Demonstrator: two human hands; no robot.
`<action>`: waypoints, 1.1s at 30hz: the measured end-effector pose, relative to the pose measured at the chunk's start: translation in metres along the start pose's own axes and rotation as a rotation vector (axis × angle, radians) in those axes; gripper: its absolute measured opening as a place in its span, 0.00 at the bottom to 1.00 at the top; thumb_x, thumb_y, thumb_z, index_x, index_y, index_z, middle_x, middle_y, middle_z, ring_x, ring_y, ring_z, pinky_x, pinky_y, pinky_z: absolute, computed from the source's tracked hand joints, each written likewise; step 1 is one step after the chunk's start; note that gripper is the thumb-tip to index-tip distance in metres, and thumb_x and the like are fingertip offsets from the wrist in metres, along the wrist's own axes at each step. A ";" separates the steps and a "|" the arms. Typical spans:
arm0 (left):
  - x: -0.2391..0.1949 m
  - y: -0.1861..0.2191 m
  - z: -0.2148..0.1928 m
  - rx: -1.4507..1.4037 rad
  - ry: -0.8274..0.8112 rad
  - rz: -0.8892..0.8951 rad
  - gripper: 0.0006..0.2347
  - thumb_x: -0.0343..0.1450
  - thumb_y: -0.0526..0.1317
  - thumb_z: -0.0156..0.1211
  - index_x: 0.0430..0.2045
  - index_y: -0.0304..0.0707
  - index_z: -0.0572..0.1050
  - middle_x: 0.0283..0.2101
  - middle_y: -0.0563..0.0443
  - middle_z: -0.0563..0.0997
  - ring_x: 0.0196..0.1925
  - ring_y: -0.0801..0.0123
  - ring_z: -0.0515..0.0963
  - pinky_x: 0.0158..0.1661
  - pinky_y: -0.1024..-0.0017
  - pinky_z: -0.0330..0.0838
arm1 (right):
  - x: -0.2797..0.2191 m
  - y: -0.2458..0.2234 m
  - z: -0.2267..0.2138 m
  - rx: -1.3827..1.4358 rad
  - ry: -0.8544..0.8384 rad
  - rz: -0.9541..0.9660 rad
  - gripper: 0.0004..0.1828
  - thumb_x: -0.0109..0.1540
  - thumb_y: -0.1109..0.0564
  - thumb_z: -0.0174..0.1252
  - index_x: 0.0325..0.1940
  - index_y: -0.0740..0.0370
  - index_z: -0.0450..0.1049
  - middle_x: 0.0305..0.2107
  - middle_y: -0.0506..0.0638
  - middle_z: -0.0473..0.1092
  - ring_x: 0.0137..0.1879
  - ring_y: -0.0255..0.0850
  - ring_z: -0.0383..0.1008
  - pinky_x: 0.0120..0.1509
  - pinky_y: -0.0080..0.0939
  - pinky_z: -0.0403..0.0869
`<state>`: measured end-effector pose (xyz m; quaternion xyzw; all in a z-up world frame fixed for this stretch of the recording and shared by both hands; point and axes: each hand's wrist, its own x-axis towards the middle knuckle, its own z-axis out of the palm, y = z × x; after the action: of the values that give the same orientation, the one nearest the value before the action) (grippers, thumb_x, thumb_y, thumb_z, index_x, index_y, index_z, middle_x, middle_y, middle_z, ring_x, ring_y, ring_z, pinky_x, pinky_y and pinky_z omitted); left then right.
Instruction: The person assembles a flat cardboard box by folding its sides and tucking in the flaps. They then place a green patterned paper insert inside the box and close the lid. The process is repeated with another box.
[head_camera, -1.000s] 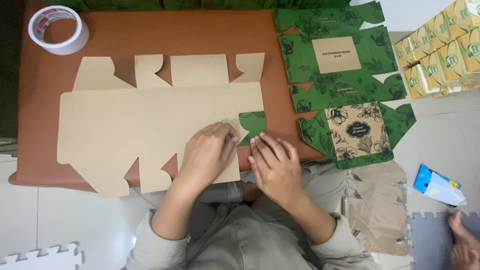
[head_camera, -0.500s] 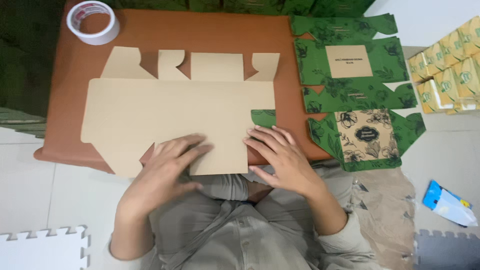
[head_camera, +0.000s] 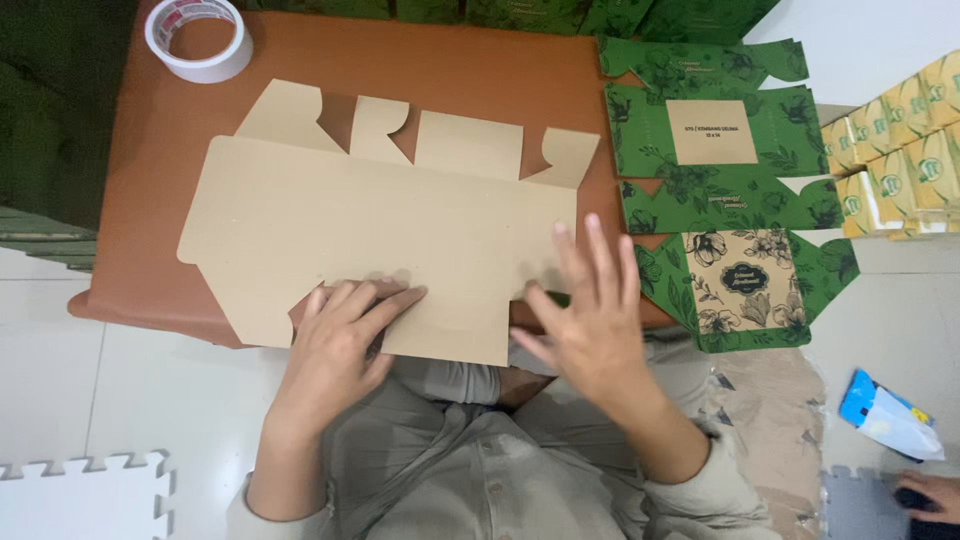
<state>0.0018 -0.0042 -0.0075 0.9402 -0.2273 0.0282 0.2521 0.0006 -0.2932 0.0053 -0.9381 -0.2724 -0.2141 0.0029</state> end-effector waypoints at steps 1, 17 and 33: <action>0.000 -0.002 0.003 0.010 0.012 -0.003 0.22 0.61 0.34 0.61 0.50 0.58 0.78 0.44 0.61 0.79 0.50 0.68 0.76 0.46 0.67 0.61 | 0.007 0.007 -0.005 0.090 0.032 -0.007 0.24 0.52 0.41 0.72 0.43 0.55 0.76 0.67 0.67 0.55 0.75 0.67 0.52 0.74 0.69 0.54; 0.027 -0.008 0.000 -0.039 0.073 -0.037 0.09 0.62 0.31 0.66 0.31 0.47 0.83 0.29 0.55 0.80 0.35 0.63 0.78 0.39 0.69 0.70 | 0.022 -0.008 0.005 0.460 -0.381 0.130 0.22 0.57 0.49 0.65 0.55 0.53 0.77 0.38 0.49 0.73 0.32 0.47 0.80 0.33 0.44 0.78; 0.058 0.000 0.005 0.024 0.045 -0.314 0.08 0.69 0.44 0.66 0.29 0.40 0.77 0.24 0.51 0.77 0.36 0.57 0.79 0.38 0.63 0.72 | 0.071 0.015 0.026 0.513 -0.292 0.500 0.18 0.59 0.44 0.66 0.45 0.55 0.70 0.29 0.51 0.75 0.41 0.59 0.78 0.44 0.62 0.73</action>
<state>0.0537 -0.0309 -0.0017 0.9662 -0.0714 0.0122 0.2473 0.0726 -0.2663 0.0118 -0.9649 -0.0776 0.0041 0.2510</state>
